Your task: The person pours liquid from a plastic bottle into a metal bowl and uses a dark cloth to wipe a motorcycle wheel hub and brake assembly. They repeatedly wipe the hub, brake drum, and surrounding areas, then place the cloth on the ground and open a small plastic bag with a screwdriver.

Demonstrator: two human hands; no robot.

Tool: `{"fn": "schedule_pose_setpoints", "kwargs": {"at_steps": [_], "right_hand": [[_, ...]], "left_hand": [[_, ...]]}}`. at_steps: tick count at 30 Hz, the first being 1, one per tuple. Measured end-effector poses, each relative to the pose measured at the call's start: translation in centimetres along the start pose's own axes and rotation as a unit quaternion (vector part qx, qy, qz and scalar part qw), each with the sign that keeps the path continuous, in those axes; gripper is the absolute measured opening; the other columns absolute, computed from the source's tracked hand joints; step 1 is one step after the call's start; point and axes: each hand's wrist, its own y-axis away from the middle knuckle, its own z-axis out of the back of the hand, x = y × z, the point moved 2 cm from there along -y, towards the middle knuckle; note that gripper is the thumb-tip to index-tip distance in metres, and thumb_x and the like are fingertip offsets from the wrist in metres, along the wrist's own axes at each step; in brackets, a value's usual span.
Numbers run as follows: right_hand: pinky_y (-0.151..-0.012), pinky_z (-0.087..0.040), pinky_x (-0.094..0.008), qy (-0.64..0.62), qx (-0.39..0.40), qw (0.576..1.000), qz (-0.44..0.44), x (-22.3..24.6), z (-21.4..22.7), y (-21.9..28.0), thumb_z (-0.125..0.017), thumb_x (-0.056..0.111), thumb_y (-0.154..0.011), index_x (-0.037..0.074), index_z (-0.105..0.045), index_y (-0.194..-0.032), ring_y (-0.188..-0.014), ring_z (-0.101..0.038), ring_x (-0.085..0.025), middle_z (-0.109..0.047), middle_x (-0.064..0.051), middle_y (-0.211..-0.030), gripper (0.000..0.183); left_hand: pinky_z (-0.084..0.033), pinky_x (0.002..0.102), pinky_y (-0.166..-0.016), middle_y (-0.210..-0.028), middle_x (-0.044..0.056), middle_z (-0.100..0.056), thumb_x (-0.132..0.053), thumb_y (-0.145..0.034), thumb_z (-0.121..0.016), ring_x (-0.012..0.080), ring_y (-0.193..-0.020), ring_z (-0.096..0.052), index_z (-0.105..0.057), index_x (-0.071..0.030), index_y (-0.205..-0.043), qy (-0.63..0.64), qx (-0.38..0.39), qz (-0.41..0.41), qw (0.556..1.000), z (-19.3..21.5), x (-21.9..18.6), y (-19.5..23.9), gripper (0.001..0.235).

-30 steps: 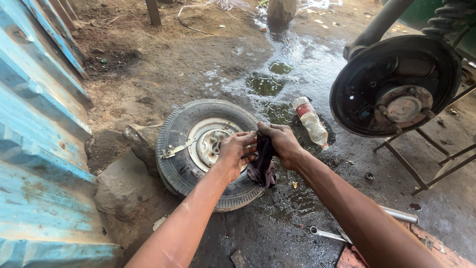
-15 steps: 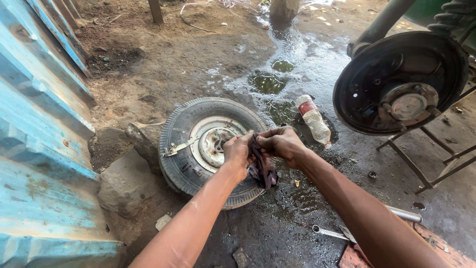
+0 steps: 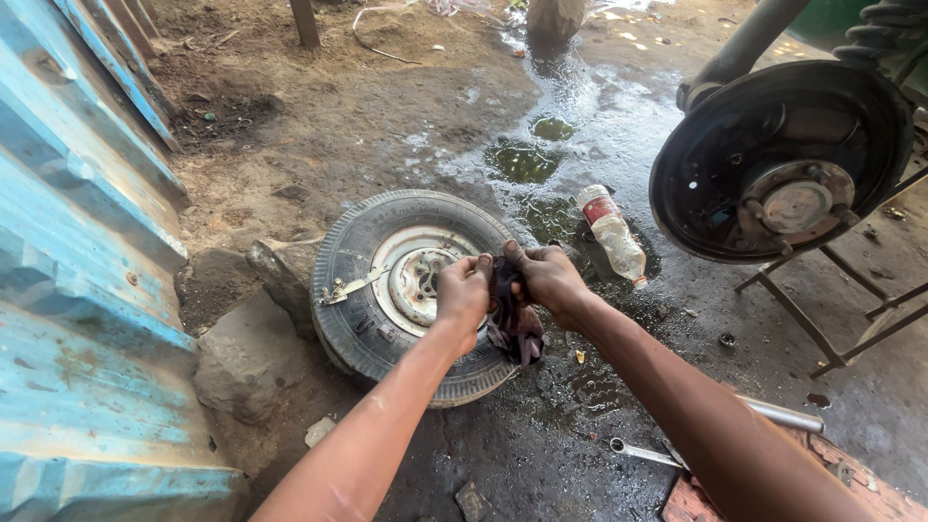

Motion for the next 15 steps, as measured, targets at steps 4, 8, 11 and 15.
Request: {"fn": "schedule_pose_setpoints", "kwargs": {"at_steps": [4,8,11,15], "right_hand": [[-0.048,-0.047,-0.027,-0.061,0.016,0.998,-0.030,-0.3,-0.2,-0.1,-0.048,0.045,-0.105,0.001,-0.065,-0.089,-0.047,-0.049,-0.009,-0.060,-0.001,-0.063,0.050],[-0.048,-0.045,-0.026,0.003,0.016,1.000,-0.023,-0.2,-0.3,0.0,-0.047,0.044,-0.106,0.004,-0.067,-0.093,-0.049,-0.050,-0.008,-0.061,0.000,-0.065,0.047],[-0.050,-0.045,-0.026,0.022,0.010,1.000,-0.005,0.2,-0.1,0.3,-0.051,0.042,-0.104,0.005,-0.069,-0.096,-0.051,-0.052,-0.008,-0.064,-0.001,-0.067,0.042],[-0.052,-0.044,-0.027,0.047,0.017,0.999,0.003,0.5,-0.2,0.6,-0.053,0.042,-0.103,0.005,-0.073,-0.099,-0.054,-0.054,-0.008,-0.066,-0.001,-0.070,0.042]], "left_hand": [[-0.044,0.033,-0.057,-0.074,0.003,-0.058,-0.027,-0.109,-0.048,0.0134,-0.059,-0.048,-0.062,-0.005,-0.095,-0.040,-0.043,-0.014,0.998,0.1,0.6,-0.3,0.029],[-0.050,0.033,-0.065,-0.079,0.005,-0.062,-0.026,-0.107,-0.052,0.0120,-0.063,-0.054,-0.065,-0.004,-0.096,-0.008,-0.056,0.044,0.997,0.9,0.8,-0.9,0.028],[-0.056,0.036,-0.079,-0.088,0.005,-0.071,-0.011,-0.100,-0.054,0.0155,-0.076,-0.068,-0.064,-0.008,-0.104,0.167,0.010,0.099,0.981,1.6,1.0,-1.3,0.011],[-0.050,0.037,-0.087,-0.093,0.006,-0.069,-0.026,-0.106,-0.048,0.0174,-0.086,-0.064,-0.064,-0.006,-0.107,0.218,0.068,0.150,0.962,2.3,1.7,-1.7,0.025]]}}
